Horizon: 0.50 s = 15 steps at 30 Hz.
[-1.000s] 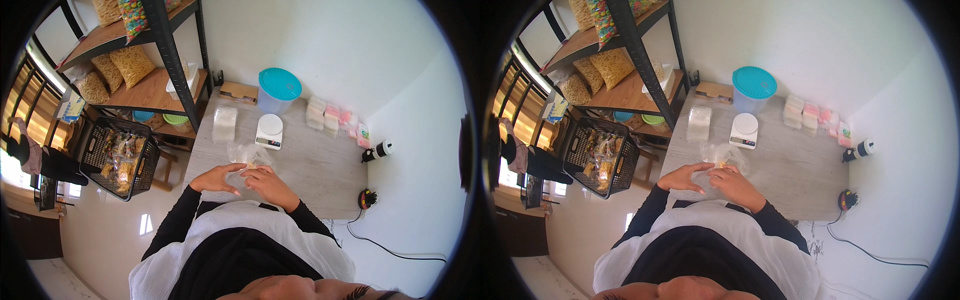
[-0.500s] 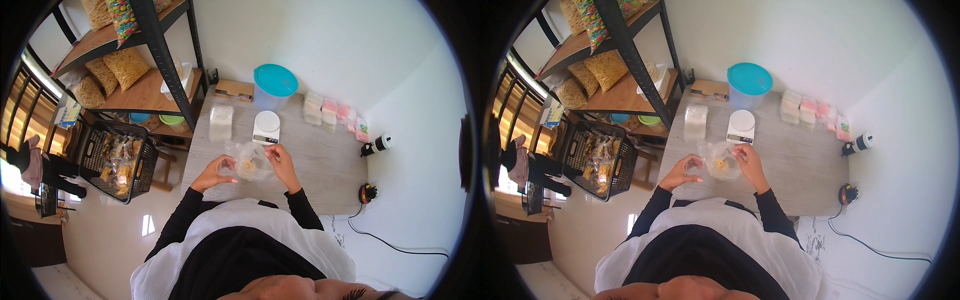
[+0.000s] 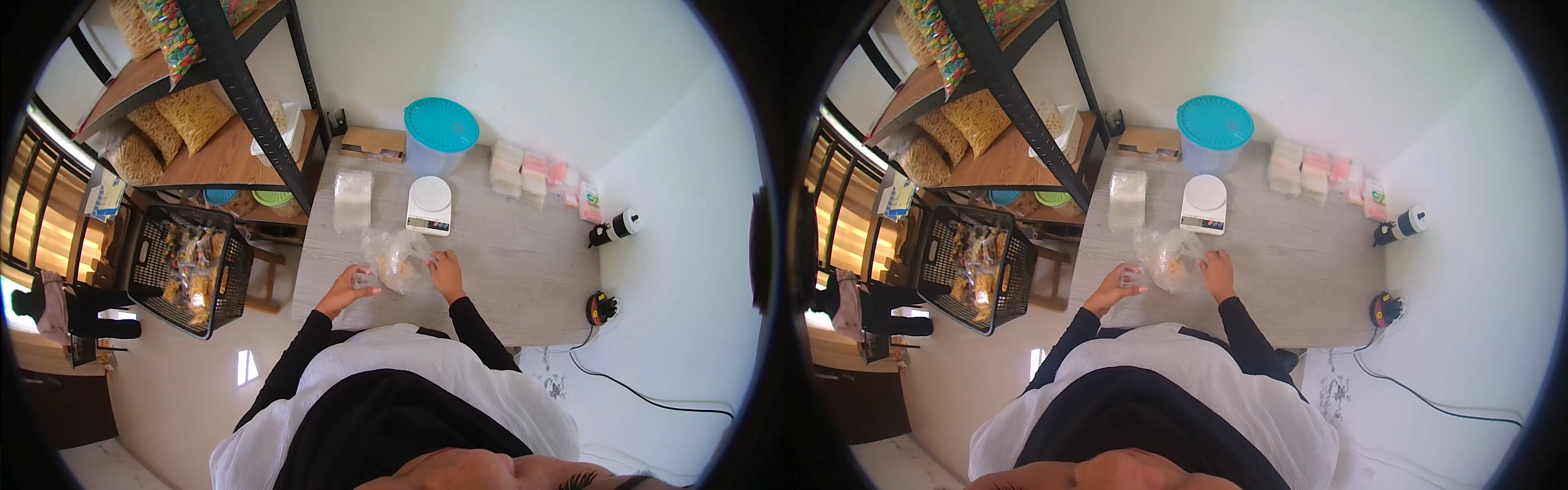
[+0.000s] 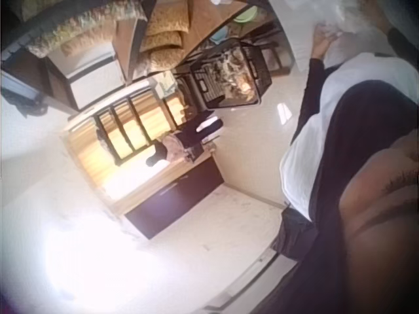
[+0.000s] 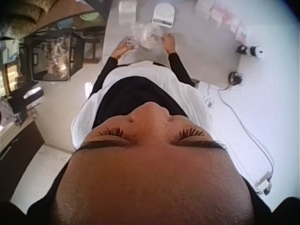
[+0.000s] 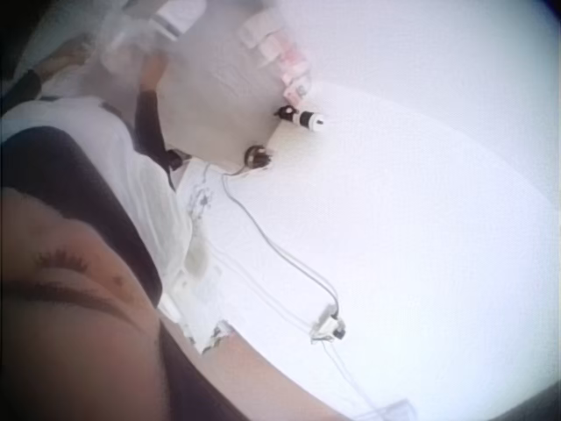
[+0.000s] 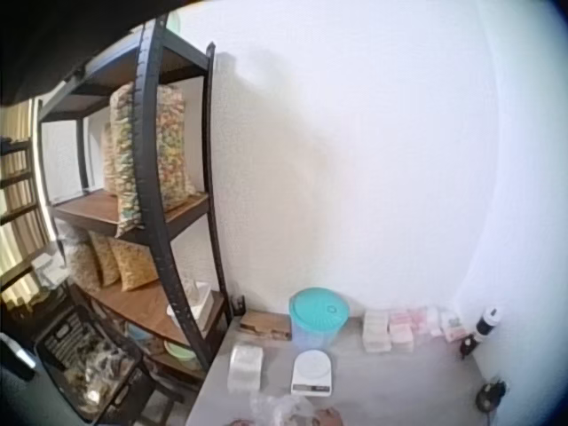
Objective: The person scoops yellow snack sticks from a large bag into small clear plastic bags using a white plastic scoop. Each small bag is placed on a digital scale, adjusted to the target weight, then sealed and set aside. The process repeats for multiple bags.
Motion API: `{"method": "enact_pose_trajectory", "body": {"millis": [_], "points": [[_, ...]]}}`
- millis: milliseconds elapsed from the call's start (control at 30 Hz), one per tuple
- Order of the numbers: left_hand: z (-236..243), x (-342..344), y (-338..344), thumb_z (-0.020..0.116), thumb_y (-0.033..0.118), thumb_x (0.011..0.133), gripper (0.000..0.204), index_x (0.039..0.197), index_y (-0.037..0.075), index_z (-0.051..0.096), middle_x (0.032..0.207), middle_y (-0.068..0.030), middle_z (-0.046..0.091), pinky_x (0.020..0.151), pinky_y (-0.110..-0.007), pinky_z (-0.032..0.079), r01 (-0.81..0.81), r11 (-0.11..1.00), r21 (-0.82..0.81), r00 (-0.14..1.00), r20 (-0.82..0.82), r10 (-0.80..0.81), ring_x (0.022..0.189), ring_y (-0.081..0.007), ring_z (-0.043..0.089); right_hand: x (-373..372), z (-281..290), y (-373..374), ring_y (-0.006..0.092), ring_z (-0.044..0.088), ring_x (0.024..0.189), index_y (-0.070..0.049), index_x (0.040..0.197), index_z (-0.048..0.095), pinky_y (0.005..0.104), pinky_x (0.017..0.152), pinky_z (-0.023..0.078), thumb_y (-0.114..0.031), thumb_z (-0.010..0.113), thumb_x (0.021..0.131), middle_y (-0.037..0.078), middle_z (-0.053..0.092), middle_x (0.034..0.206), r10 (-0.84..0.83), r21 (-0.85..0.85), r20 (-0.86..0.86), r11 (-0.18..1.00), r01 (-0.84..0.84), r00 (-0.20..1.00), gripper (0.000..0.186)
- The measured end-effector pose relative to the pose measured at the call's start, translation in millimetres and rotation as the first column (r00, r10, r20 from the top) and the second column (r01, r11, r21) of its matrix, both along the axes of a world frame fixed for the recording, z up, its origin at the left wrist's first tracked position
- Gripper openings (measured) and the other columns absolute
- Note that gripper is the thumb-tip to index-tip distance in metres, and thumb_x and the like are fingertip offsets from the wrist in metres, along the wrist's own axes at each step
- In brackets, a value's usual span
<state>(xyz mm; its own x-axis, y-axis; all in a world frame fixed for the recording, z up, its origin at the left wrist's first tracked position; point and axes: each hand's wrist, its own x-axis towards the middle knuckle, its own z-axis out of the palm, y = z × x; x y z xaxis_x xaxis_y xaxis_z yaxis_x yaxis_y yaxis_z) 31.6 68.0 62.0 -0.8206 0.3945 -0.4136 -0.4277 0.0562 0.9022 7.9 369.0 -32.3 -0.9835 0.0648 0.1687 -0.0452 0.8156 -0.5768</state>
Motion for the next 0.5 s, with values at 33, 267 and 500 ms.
{"method": "enact_pose_trajectory", "body": {"millis": [33, 267, 500], "points": [[-6.3, 2.1, -1.1, 0.084, 0.02, 0.078, 0.061, 0.126, 0.004, 0.05, 0.13, -0.0104, 0.051, 0.102, -0.035, 0.043, 0.02, 1.0, -0.021, 1.0, 0.008, -0.019, 0.122, -0.0244, 0.051, -0.9, -0.7, -2.1, 0.0351, 0.058, 0.095, -0.004, 0.099, 0.067, 0.044, 0.084, 0.048, -0.016, 0.073, 0.082, 0.015, 0.061, 0.094, -0.004, -0.044, 0.032, 0.999, 0.005, 0.999, 0.021], [-29.2, 4.6, 5.6, 0.08, 0.025, 0.081, 0.068, 0.135, 0.0, 0.044, 0.133, -0.0136, 0.048, 0.107, -0.038, 0.037, 0.067, 0.998, -0.002, 0.99, 0.123, -0.066, 0.127, -0.0269, 0.046, -2.8, 20.1, -2.7, 0.0351, 0.065, 0.077, -0.003, 0.091, 0.059, 0.0416, 0.069, 0.051, -0.013, 0.074, 0.081, 0.015, 0.066, 0.079, 0.004, -0.332, 0.175, 0.942, 0.055, 0.984, 0.021], [-47.5, 5.5, 16.4, 0.077, 0.026, 0.085, 0.069, 0.138, -0.001, 0.042, 0.134, -0.0141, 0.047, 0.105, -0.036, 0.037, 0.007, 0.997, 0.076, 0.977, 0.212, -0.023, 0.127, -0.0265, 0.046, 15.3, 59.6, -9.0, 0.0371, 0.061, 0.078, -0.004, 0.093, 0.061, 0.0446, 0.071, 0.051, -0.005, 0.066, 0.086, 0.017, 0.066, 0.087, 0.055, -0.131, -0.106, 0.989, -0.069, 0.993, 0.009]]}}
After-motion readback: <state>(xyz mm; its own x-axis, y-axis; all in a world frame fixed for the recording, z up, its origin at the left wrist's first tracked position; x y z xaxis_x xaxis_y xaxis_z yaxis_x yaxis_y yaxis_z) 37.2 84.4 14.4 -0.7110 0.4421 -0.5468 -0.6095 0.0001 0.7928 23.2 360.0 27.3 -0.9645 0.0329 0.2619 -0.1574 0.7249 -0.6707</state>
